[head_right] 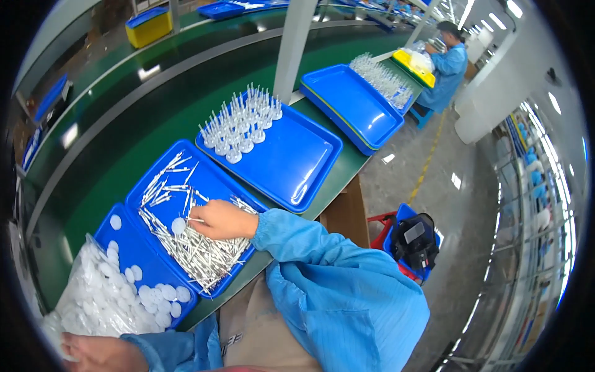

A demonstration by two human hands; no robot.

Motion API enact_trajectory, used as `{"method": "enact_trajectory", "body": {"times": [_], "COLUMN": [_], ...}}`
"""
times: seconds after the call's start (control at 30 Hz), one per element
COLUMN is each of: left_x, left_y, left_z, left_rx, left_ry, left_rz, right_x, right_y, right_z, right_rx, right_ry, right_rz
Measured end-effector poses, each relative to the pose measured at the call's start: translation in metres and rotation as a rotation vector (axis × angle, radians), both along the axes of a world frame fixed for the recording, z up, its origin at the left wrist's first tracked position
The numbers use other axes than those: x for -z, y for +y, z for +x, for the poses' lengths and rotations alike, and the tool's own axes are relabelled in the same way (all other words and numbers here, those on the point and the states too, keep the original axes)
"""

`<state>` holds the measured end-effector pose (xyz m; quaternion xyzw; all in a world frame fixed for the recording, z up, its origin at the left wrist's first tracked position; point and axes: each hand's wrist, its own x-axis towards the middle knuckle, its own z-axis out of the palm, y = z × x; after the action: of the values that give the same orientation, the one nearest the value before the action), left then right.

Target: The person assembles small white plastic components by hand, inserting metal pins into a circular plastic base.

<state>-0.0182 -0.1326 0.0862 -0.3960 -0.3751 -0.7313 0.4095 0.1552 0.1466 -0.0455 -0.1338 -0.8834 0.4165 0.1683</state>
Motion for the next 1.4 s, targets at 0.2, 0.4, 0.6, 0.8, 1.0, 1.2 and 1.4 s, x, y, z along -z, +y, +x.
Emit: {"method": "enact_trajectory", "body": {"times": [0.2,0.4,0.6,0.8,1.0,1.2,1.4], "left_x": [0.08,0.123,0.118,0.11,0.107,0.114,0.12], "left_y": [0.035,0.083,0.094,0.095,0.105,0.109,0.109], "left_z": [0.016,0.062,0.079,0.079,0.08,0.081,0.082], "left_rx": [-0.554,0.339,0.691,0.633,0.622,0.701,0.745], "left_ry": [-0.17,-0.365,-0.474,-0.489,-0.461,-0.537,-0.521], "left_rz": [-0.325,-0.509,-0.586,-0.623,-0.647,-0.602,-0.638], "right_x": [-0.002,-0.031,-0.029,-0.038,-0.036,-0.028,-0.024], "right_y": [-0.002,-0.018,-0.052,-0.056,-0.047,-0.043,-0.044], "right_z": [0.001,0.007,0.009,0.013,0.017,0.021,0.026], "right_rx": [0.035,0.157,-0.111,-0.163,-0.132,-0.13,-0.126], "right_ry": [-0.027,0.16,0.35,0.31,0.344,0.346,0.347], "right_rz": [0.016,0.39,-0.068,-0.333,-0.371,-0.345,-0.408]}}
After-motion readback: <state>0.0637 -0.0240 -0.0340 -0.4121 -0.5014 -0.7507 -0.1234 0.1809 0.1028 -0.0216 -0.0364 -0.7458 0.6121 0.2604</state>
